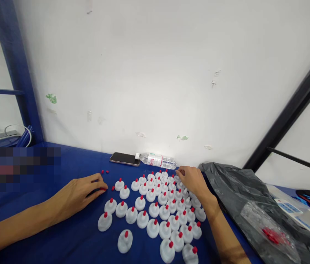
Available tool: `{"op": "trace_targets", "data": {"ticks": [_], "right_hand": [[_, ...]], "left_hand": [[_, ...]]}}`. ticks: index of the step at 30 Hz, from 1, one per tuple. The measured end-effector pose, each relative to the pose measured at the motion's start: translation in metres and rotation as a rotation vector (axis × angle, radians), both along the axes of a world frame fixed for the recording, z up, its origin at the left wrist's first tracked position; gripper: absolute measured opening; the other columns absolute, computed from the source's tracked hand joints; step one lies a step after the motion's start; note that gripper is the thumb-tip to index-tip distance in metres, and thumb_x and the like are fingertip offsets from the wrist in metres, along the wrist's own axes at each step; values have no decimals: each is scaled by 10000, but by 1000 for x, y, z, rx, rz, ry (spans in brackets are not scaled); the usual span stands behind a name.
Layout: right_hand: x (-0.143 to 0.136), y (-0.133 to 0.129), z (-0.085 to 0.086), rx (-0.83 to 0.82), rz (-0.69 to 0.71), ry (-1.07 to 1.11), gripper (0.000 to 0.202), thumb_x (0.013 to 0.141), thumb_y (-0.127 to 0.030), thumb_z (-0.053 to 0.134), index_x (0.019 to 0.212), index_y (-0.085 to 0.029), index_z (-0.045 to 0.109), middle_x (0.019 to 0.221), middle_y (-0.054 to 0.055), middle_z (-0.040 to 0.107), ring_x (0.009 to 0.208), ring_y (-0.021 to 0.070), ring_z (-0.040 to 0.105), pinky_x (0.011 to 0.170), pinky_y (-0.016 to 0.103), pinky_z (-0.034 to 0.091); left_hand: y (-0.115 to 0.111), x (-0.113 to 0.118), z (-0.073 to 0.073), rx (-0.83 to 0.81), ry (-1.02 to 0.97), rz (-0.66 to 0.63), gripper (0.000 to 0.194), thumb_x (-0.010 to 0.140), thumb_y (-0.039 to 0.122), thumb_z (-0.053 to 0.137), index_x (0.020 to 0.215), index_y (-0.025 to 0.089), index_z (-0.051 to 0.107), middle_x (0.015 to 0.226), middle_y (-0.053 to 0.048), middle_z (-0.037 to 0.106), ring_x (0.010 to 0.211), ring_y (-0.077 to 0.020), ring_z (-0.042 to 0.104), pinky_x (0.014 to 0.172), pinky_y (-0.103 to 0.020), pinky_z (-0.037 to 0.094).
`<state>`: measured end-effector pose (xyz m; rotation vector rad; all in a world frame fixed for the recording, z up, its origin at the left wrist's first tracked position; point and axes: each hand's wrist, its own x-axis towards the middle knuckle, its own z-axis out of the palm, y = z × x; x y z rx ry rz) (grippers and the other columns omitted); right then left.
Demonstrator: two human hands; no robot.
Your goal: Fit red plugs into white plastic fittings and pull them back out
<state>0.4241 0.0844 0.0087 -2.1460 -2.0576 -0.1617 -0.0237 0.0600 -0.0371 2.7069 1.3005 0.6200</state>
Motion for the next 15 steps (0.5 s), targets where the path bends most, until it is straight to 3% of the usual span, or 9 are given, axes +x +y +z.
{"op": "trace_targets", "data": {"ticks": [7, 15], "right_hand": [[3, 0, 0, 13, 23, -5, 260, 1081, -445, 686, 1097, -195, 753, 1051, 27, 790, 952, 196, 764, 930, 426, 640], [3, -2, 4, 54, 21, -10, 255, 1082, -444, 684, 1093, -200, 758, 1056, 29, 794, 961, 199, 767, 941, 425, 638]], "left_hand": [[-3, -2, 13, 16, 40, 114, 251, 1054, 266, 517, 1073, 248, 767, 1087, -56, 760, 832, -248, 739, 707, -343, 493], [-7, 2, 8, 60, 16, 109, 305, 1081, 282, 468, 1166, 235, 757, 1136, -94, 719, 922, -284, 721, 739, -368, 514]]}}
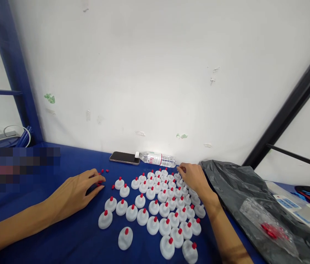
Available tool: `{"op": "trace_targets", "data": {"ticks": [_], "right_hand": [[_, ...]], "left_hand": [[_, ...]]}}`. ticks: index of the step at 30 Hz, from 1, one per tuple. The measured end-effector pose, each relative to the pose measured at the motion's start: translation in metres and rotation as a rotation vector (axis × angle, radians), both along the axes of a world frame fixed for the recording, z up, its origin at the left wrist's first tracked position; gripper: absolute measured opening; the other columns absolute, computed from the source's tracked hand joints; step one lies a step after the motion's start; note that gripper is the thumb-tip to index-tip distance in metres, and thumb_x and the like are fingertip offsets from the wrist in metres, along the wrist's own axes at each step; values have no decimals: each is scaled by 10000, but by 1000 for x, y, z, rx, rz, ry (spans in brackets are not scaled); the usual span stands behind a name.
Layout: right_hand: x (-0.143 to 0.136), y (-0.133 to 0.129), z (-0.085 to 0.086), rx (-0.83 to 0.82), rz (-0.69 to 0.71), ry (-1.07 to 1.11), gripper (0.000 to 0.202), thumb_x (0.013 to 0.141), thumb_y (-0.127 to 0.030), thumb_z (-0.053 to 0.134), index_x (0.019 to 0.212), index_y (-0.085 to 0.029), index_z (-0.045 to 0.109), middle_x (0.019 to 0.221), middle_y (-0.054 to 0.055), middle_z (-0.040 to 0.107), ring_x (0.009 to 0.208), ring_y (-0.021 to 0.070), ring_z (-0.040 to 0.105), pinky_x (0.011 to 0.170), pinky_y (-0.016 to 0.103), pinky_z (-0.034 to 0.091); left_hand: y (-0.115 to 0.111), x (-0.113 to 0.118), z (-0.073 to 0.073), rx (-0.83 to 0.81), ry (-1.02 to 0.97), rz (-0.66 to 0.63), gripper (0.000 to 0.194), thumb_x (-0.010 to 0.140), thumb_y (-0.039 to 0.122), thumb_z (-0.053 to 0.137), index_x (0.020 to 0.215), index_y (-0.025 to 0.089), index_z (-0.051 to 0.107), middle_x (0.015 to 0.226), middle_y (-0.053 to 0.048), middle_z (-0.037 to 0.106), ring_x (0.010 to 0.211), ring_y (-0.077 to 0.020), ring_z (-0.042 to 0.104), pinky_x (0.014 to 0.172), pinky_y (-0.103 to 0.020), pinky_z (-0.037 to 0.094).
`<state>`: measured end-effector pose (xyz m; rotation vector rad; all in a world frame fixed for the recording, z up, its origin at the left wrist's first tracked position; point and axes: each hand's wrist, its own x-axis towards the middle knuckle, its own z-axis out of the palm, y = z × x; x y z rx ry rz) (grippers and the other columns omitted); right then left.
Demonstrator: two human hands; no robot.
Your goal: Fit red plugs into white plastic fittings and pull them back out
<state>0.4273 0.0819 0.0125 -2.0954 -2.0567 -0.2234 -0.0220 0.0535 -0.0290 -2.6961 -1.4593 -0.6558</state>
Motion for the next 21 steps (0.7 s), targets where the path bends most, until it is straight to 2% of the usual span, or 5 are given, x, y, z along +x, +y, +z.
{"op": "trace_targets", "data": {"ticks": [3, 7, 9, 16, 21], "right_hand": [[-2, -3, 3, 14, 15, 5, 253, 1089, -436, 676, 1088, -197, 761, 1042, 28, 798, 958, 197, 769, 952, 429, 634], [-5, -5, 6, 25, 31, 11, 256, 1094, -427, 664, 1066, -195, 769, 999, 22, 803, 915, 188, 765, 930, 413, 626], [-5, -5, 6, 31, 36, 11, 259, 1096, -428, 657, 1058, -199, 771, 979, 16, 805, 896, 185, 764, 923, 407, 621], [-4, -3, 2, 50, 66, 9, 258, 1106, -393, 627, 1049, -196, 782, 904, 13, 811, 857, 189, 767, 914, 398, 599], [-4, -3, 1, 85, 84, 0, 286, 1087, -328, 579, 1034, -206, 832, 858, 54, 842, 862, 241, 801, 850, 362, 560]], "left_hand": [[1, 0, -5, -22, -12, -82, 319, 1092, 276, 474, 1231, 290, 761, 1118, -52, 701, 921, -239, 714, 736, -326, 506], [3, 0, -10, -45, -17, -173, 394, 1108, 267, 472, 1397, 356, 724, 1029, -12, 668, 772, -171, 659, 713, -288, 489], [3, 0, -9, -45, -19, -191, 414, 1115, 268, 455, 1416, 363, 724, 1016, -11, 654, 743, -163, 640, 705, -286, 481], [2, 0, -6, -33, 5, -205, 424, 1121, 275, 438, 1378, 385, 757, 999, -3, 614, 699, -150, 594, 658, -288, 423], [6, -3, -6, -27, 7, -149, 389, 1105, 266, 459, 1318, 316, 780, 1055, -25, 643, 744, -167, 643, 675, -308, 426]]}}
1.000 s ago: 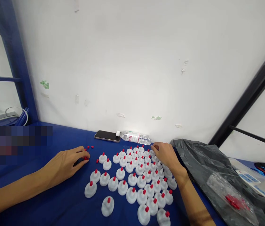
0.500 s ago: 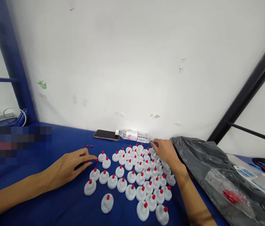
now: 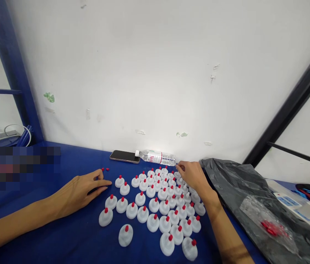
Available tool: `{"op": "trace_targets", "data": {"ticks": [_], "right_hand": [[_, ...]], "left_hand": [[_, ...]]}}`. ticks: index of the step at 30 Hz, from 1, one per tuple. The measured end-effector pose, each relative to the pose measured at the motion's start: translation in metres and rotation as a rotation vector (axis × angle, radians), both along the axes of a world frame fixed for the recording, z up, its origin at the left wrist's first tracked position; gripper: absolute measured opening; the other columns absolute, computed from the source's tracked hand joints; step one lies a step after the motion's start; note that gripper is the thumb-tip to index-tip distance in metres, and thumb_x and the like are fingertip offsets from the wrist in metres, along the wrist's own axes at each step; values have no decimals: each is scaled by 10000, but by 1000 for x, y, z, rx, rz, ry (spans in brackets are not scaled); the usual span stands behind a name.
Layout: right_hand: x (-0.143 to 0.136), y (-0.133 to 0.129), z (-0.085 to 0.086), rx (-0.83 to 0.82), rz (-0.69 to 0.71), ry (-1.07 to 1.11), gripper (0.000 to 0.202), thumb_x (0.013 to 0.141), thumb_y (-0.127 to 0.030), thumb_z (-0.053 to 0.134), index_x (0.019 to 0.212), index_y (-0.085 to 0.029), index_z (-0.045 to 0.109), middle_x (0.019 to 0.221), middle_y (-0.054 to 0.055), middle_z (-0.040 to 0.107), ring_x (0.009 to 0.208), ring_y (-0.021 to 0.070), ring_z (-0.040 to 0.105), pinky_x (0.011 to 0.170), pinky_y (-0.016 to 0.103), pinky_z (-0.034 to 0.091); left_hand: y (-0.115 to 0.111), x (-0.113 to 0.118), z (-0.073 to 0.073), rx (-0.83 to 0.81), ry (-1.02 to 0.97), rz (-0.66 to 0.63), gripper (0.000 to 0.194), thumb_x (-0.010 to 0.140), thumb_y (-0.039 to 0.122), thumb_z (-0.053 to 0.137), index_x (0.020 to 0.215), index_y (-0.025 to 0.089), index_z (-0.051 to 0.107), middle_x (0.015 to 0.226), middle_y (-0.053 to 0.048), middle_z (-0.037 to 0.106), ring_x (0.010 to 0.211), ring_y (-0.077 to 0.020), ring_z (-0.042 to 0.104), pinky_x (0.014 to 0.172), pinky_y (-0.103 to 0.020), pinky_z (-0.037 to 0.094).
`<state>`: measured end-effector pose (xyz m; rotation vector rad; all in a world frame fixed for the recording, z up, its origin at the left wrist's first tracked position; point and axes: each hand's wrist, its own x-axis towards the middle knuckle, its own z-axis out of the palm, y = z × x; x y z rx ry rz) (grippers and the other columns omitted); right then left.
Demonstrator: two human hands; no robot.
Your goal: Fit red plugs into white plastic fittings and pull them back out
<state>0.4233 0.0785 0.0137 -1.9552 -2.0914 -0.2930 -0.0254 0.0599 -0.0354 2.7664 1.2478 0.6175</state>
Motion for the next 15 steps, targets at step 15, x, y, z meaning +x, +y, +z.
{"op": "trace_targets", "data": {"ticks": [15], "right_hand": [[7, 1, -6, 177, 81, -25, 344, 1094, -333, 513, 1065, -213, 835, 995, 106, 874, 911, 286, 820, 851, 355, 529]], "left_hand": [[-5, 0, 20, 47, -144, 40, 357, 1143, 338, 401, 1215, 232, 734, 1093, -46, 714, 772, -187, 672, 728, -324, 469]]}}
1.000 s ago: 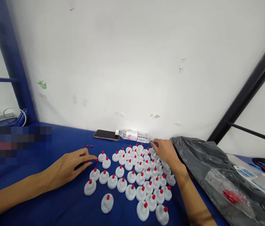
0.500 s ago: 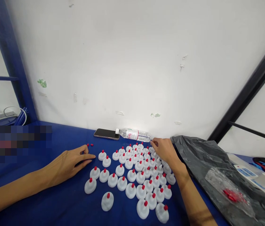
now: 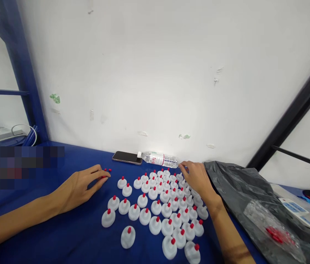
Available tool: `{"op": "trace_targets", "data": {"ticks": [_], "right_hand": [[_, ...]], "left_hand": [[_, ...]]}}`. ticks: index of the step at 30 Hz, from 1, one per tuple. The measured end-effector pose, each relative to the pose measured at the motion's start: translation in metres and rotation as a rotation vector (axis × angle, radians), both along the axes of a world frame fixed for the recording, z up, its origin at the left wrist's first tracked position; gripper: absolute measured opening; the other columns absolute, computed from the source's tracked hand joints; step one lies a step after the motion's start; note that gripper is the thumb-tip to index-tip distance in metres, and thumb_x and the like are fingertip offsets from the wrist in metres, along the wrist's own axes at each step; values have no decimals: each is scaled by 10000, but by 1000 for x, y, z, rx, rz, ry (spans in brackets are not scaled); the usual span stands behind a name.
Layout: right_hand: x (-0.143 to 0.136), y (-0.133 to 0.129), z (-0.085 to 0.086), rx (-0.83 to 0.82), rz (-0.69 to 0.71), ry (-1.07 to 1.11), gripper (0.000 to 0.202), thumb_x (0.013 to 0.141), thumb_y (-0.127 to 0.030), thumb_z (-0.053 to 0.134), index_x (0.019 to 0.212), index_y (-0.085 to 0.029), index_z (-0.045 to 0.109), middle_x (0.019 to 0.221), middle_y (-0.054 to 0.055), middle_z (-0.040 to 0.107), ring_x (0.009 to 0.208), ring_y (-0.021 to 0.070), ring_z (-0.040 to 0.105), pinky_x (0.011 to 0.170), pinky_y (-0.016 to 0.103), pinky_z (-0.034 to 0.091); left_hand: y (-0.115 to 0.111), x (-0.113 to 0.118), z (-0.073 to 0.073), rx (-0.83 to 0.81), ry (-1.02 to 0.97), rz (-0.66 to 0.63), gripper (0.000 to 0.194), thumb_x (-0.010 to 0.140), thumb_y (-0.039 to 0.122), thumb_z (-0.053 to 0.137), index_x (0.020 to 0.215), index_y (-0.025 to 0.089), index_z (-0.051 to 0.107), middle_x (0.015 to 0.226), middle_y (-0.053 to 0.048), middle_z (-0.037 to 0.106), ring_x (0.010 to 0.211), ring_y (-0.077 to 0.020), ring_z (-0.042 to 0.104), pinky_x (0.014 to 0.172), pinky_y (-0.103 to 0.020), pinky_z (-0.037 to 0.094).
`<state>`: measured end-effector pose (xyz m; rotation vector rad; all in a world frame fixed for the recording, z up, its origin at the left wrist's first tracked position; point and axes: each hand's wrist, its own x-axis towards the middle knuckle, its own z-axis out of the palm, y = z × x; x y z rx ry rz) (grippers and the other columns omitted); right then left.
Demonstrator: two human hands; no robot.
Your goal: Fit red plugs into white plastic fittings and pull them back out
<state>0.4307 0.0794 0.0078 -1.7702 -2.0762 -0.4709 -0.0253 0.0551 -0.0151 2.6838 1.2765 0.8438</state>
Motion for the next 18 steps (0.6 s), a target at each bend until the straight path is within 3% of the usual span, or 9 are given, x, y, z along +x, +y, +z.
{"op": "trace_targets", "data": {"ticks": [4, 6, 11, 15, 18], "right_hand": [[-2, 0, 0, 47, 41, -2, 336, 1109, -335, 507, 1060, -205, 813, 1052, 112, 869, 908, 272, 805, 893, 369, 524], [-4, -1, 0, 58, 60, -3, 321, 1111, -327, 513, 1054, -206, 805, 1052, 108, 867, 900, 259, 800, 906, 368, 520], [-8, -4, -1, 68, 87, -7, 300, 1107, -278, 518, 1040, -202, 801, 1032, 106, 866, 888, 242, 797, 904, 362, 521], [-9, -5, -2, 62, 90, -13, 327, 1113, -269, 497, 1018, -197, 801, 998, 111, 868, 869, 236, 799, 883, 354, 524], [-10, -6, -3, 56, 87, -15, 325, 1107, -265, 501, 1003, -205, 803, 976, 113, 872, 884, 246, 808, 888, 355, 528]], "left_hand": [[-21, 7, 7, 15, -24, -111, 316, 1128, 365, 415, 966, 237, 653, 806, 27, 670, 647, -161, 592, 664, -299, 421], [-34, 11, 5, 18, -4, -160, 284, 1103, 396, 479, 898, 245, 607, 764, 42, 664, 615, -158, 567, 647, -303, 393], [-59, 27, -11, -54, 105, -183, 250, 1029, 432, 648, 869, 253, 579, 718, 52, 685, 591, -175, 581, 620, -330, 324], [-63, 35, -18, -132, 131, -148, 254, 1055, 318, 553, 810, 253, 537, 649, 55, 641, 524, -173, 526, 558, -345, 256], [-64, 34, -18, -62, 161, -136, 216, 1051, 268, 517, 837, 253, 540, 669, 38, 649, 561, -189, 546, 584, -351, 271]]}}
